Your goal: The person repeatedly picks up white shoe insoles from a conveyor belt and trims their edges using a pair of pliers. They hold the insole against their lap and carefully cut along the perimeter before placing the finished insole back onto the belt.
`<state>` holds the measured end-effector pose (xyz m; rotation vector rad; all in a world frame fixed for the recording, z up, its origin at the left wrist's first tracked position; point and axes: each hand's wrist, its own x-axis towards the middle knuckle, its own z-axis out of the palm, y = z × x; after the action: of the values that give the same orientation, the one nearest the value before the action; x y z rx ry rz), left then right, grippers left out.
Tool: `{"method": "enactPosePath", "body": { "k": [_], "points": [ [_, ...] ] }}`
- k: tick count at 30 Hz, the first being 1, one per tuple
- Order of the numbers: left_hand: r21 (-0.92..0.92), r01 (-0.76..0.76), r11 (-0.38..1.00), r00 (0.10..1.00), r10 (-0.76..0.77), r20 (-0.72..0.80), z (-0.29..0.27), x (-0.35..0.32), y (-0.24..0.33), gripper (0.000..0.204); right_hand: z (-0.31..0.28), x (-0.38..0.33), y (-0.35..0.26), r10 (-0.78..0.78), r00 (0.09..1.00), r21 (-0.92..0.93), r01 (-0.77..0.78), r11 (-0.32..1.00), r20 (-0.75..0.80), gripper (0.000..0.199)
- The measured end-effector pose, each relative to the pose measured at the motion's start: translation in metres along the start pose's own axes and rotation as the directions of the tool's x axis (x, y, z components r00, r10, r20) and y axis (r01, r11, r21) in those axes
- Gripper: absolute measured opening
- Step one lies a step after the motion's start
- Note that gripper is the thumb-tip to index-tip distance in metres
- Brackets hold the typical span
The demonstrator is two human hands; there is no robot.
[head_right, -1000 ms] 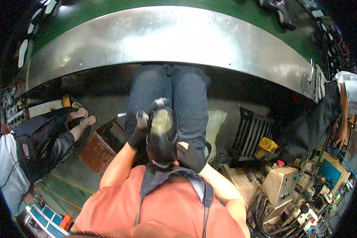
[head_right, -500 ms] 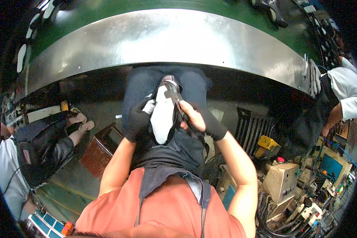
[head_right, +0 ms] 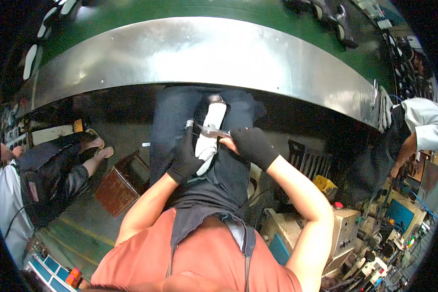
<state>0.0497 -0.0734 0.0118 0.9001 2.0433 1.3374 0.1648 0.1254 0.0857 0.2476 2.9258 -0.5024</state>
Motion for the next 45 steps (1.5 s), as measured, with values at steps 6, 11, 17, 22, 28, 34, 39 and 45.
{"method": "enactPosePath", "body": {
  "k": [6, 11, 17, 22, 28, 34, 39, 45],
  "points": [
    [-0.217, 0.240, 0.946, 0.971, -0.236, 0.046, 0.006, 0.038, 0.018, 0.059, -0.020, -0.010, 0.015, -0.008, 0.640, 0.615, -0.735, 0.287, 0.768, 0.046],
    [0.150, 0.240, 0.959, 0.968, -0.248, 0.037, -0.005, 0.043, 0.026, 0.057, -0.109, 0.017, -0.012, -0.011, 0.948, 0.078, -0.015, 0.997, 0.317, 0.049],
    [-0.081, -0.079, 0.994, 0.993, 0.086, 0.081, -0.005, -0.001, 0.019, 0.092, -0.031, -0.025, -0.041, -0.110, 0.966, 0.524, 0.221, 0.823, -0.235, 0.036],
    [-0.857, 0.499, -0.125, 0.822, -0.243, 0.514, 0.028, -0.089, -0.122, 0.047, 0.031, -0.078, -0.043, 0.272, 0.847, 0.703, -0.531, 0.472, 0.457, 0.038],
    [-0.267, 0.136, 0.954, 0.979, -0.170, -0.111, 0.025, -0.066, -0.031, 0.033, -0.008, -0.073, -0.063, 0.365, 0.799, 0.638, -0.601, 0.481, 0.478, 0.045],
    [-0.296, 0.103, 0.950, 0.995, -0.103, 0.017, 0.008, -0.051, 0.009, 0.049, -0.059, -0.049, -0.094, -0.167, 0.986, 0.516, 0.142, 0.845, 0.003, 0.027],
    [-0.188, 0.195, 0.963, 0.956, -0.144, 0.256, -0.003, -0.064, -0.010, 0.091, -0.005, -0.057, -0.082, -0.065, 0.977, 0.229, 0.017, 0.973, 0.202, 0.035],
    [-0.234, 0.376, 0.897, 0.884, -0.271, 0.381, -0.035, -0.070, 0.007, 0.108, 0.016, -0.062, -0.066, 0.050, 0.981, 0.365, -0.116, 0.924, 0.185, 0.031]
  ]
}}
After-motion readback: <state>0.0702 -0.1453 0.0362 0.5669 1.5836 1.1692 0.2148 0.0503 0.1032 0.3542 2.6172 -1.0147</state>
